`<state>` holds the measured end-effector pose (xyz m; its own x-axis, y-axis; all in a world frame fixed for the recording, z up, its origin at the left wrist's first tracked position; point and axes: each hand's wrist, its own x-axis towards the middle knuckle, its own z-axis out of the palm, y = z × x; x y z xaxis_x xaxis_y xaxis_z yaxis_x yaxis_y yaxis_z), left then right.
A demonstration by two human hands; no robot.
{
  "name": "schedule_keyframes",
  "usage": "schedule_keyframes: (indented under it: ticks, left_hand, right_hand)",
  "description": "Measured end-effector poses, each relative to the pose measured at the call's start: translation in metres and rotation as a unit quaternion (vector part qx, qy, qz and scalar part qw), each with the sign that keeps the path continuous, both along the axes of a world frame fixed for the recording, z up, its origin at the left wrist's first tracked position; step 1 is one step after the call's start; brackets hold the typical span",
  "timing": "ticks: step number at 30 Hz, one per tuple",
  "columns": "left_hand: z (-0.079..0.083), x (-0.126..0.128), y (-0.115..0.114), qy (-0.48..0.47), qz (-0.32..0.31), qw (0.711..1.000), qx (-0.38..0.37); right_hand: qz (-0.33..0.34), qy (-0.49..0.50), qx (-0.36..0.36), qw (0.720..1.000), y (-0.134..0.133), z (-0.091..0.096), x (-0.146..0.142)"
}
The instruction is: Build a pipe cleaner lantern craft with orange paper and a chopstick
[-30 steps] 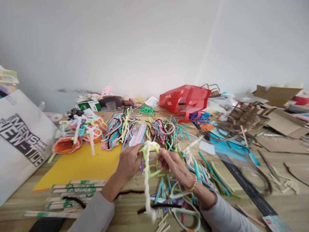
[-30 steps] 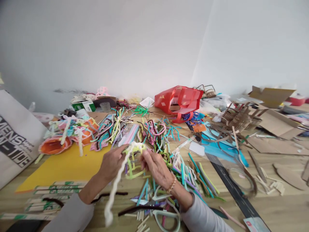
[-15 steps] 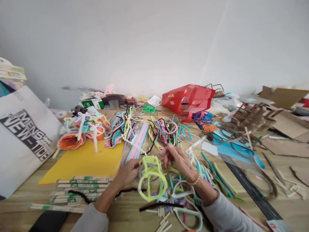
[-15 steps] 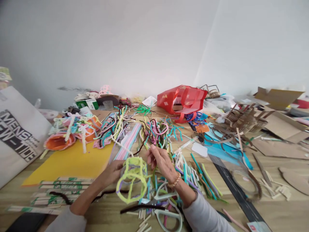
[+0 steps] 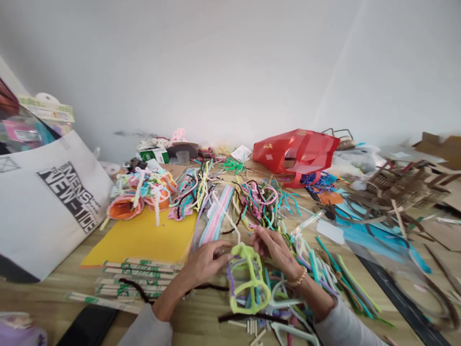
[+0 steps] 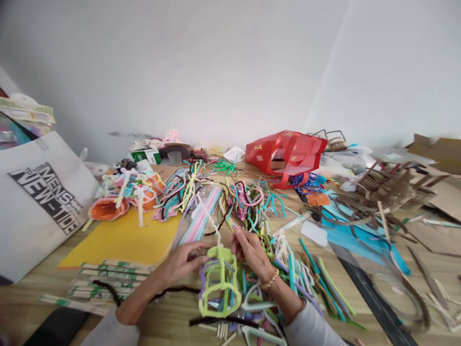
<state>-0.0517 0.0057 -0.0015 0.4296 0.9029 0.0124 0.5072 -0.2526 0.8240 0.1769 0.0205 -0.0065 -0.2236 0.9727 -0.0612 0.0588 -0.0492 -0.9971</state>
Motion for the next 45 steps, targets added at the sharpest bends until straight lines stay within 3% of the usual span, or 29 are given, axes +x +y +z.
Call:
schedule_keyframes:
  ticks: [10,15,18,26,37,45]
  left_hand:
    - [0.004,0.003,0.002,-0.081,0.04,0.995,-0.04]
    - [0.003,-0.007,0.009,-0.105,0.122,0.987,0.018]
    - [0.004,-0.014,0.012,-0.115,0.151,0.982,0.011]
    - [0.006,-0.015,0.01,-0.107,0.15,0.983,0.002]
    - [0.007,-0.006,0.002,-0.038,0.156,0.982,0.096]
    - [-0.007,0.002,-0.002,-0.05,0.095,0.986,0.124]
  right_hand:
    - [-0.029,0.018,-0.008,0.999,0.002,-0.003,0.003]
    - [-0.047,0.003,-0.003,0.999,0.002,-0.006,0.001]
    - [-0.036,0.013,-0.001,0.999,0.003,-0.01,0.001]
    - [-0.034,0.006,0.012,0.999,0.004,-0.015,0.003]
    - [-0.033,-0.013,0.017,0.999,0.005,-0.016,0.002]
    - [-0.029,-0.038,0.052,0.998,-0.002,-0.005,-0.001]
